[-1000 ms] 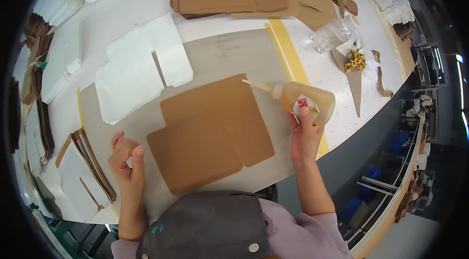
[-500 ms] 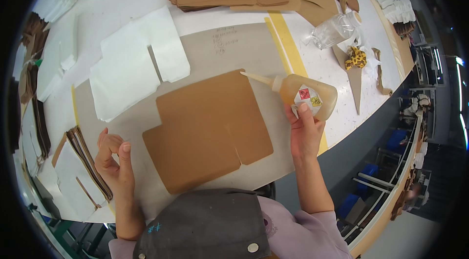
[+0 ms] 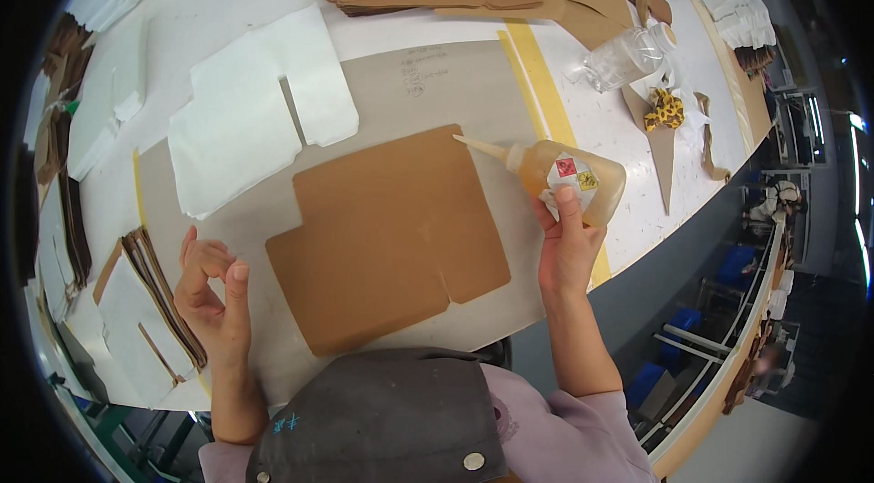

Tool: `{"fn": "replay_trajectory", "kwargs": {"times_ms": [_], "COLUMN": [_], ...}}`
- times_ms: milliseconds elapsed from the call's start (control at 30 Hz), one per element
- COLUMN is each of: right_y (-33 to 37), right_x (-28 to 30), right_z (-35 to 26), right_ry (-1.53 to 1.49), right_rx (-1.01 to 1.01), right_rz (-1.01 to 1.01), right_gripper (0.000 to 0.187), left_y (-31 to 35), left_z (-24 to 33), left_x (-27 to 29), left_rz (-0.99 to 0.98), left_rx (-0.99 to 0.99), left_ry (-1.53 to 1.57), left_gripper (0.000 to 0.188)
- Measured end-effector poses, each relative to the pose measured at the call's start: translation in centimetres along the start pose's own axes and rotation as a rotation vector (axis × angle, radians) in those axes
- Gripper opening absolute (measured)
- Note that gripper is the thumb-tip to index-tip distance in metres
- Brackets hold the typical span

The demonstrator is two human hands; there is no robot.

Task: Applying glue and lining material to cardboard box components.

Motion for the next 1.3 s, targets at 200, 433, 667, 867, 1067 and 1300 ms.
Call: {"fn": "replay_trajectory", "kwargs": {"times_ms": [200,433,667,867,1067,1300], "right_y": [0.2,1.4,4.3,6.4,4.3,2.1], "right_x": [-0.2,-1.0,-4.4,-8.0,-9.5,-9.9], "right_z": [0.0,0.7,1.5,2.2,2.0,0.0], "right_ry": [0.001,0.01,-0.009,-0.006,0.027,0.137], "right_rx": [0.022,0.003,-0.057,-0.108,-0.029,0.067], "right_rz": [0.016,-0.026,-0.198,-0.364,-0.482,-0.675], "right_gripper": [0.052,0.051,0.05,0.051,0.055,0.057], "left_y": [-0.1,-0.1,-0.6,-0.8,-0.7,-0.9], "left_z": [0.0,0.1,0.6,0.5,0.6,0.0], "left_x": [0.0,0.3,0.5,0.9,1.1,0.9], "left_rz": [0.005,0.02,0.019,0.035,0.053,0.067], "left_rx": [0.003,0.0,-0.006,-0.031,-0.062,-0.063], "left_ry": [0.008,0.015,0.0,-0.009,-0.024,-0.045], "left_gripper": [0.03,0.031,0.032,0.034,0.033,0.033]}}
Point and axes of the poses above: each hand's wrist, its own y-axis away from the middle knuckle, its own x-axis out of the back of the hand, z = x × y, the point moved 3 cm from there along -y, towards the middle knuckle, and after that the axes turned 12 degrees about z, right-handed, at the moved point
